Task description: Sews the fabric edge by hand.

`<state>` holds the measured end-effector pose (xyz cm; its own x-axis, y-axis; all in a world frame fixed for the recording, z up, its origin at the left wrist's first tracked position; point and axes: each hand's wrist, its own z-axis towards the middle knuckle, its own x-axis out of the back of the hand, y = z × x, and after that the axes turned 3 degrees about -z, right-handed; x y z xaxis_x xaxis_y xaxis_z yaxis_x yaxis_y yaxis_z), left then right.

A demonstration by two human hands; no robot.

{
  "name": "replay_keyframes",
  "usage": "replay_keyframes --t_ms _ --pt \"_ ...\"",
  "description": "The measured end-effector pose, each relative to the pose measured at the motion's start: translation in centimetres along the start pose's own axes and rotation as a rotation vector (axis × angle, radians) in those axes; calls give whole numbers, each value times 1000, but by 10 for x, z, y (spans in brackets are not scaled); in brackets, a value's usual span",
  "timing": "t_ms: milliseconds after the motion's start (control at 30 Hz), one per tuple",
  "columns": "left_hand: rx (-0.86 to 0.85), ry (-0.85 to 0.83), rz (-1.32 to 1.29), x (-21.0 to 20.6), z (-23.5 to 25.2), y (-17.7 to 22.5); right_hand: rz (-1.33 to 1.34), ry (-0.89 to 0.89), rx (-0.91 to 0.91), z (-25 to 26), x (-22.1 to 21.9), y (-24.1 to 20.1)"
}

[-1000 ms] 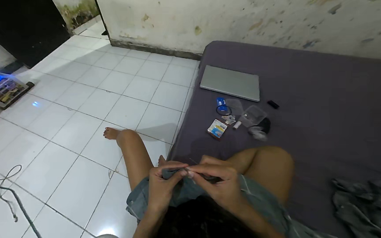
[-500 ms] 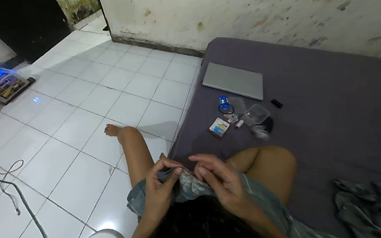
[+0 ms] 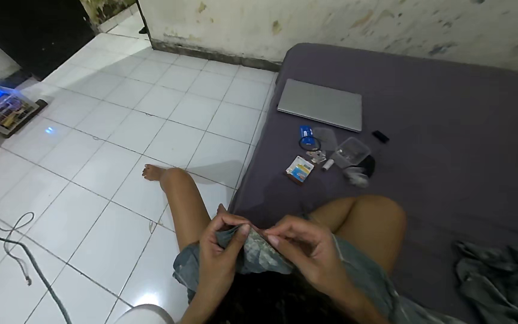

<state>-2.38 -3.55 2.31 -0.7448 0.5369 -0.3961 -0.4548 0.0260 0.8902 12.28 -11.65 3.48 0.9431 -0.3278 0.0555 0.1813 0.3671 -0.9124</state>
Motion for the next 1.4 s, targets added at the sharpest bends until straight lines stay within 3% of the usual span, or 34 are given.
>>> replay_keyframes --t_ms 467,1400 --pt "-8 -19 -51 0 1 -3 22 -11 25 -2 1 0" --pt "143 -49 -129 2 1 3 76 -63 44 -1 3 9"
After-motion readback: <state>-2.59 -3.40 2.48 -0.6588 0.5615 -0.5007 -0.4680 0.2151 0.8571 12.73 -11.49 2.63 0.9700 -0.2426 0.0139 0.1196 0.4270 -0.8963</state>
